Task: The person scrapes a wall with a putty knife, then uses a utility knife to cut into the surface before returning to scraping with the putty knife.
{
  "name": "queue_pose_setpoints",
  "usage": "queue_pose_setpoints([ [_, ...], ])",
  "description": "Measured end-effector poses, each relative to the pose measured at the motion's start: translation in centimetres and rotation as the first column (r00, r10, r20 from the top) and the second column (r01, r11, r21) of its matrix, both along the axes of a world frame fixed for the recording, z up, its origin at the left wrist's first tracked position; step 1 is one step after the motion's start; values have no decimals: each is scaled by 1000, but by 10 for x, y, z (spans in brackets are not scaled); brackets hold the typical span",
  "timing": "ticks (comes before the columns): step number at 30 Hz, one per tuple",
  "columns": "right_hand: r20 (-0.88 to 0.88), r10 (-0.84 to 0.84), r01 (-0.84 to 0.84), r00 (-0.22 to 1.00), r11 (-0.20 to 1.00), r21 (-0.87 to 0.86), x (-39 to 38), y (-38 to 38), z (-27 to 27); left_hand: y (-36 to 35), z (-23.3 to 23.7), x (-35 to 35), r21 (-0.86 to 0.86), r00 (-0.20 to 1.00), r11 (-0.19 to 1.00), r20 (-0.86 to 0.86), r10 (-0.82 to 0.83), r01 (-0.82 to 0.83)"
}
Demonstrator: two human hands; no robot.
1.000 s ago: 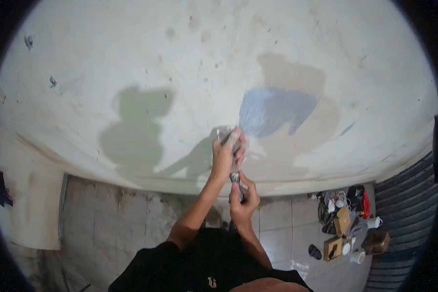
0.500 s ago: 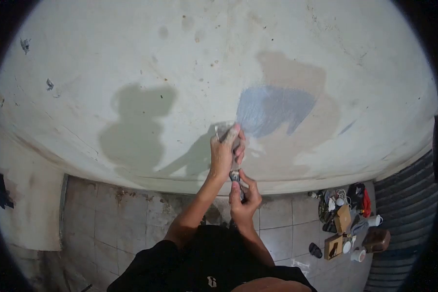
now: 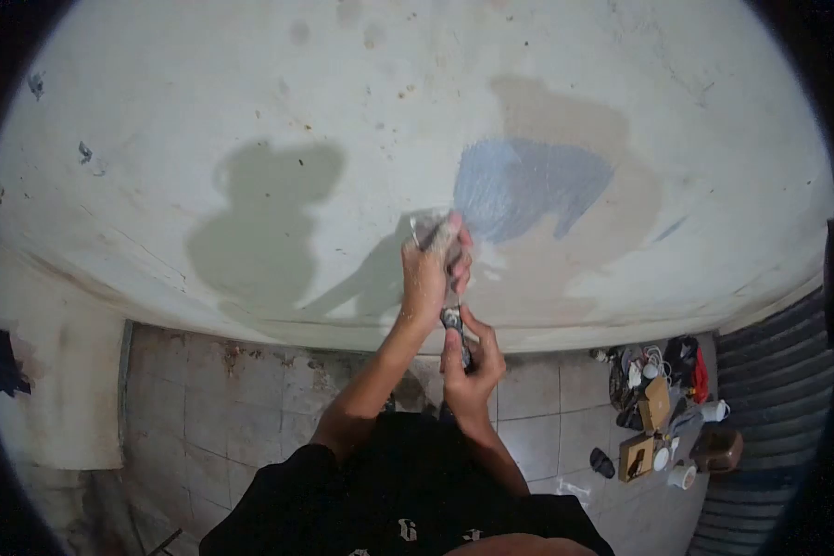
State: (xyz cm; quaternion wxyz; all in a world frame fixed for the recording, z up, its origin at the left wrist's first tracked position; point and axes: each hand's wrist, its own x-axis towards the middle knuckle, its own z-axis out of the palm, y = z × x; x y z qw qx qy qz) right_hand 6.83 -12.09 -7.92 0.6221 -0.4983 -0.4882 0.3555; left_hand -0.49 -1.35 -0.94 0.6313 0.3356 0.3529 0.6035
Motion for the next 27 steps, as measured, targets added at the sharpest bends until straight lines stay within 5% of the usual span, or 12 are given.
queue_pose_setpoints([
  [17, 99, -38, 31, 994, 997, 73, -1, 3, -15, 7, -21, 1, 41, 1000, 999, 0, -12, 12],
  [23, 53, 0, 3, 999, 998, -60, 1, -3, -11, -2, -27, 1, -24, 1000, 1000, 7, -10, 10],
  [27, 68, -57, 52, 996, 996, 79, 2, 2, -21, 2, -12, 5, 5, 999, 999, 6, -38, 38],
])
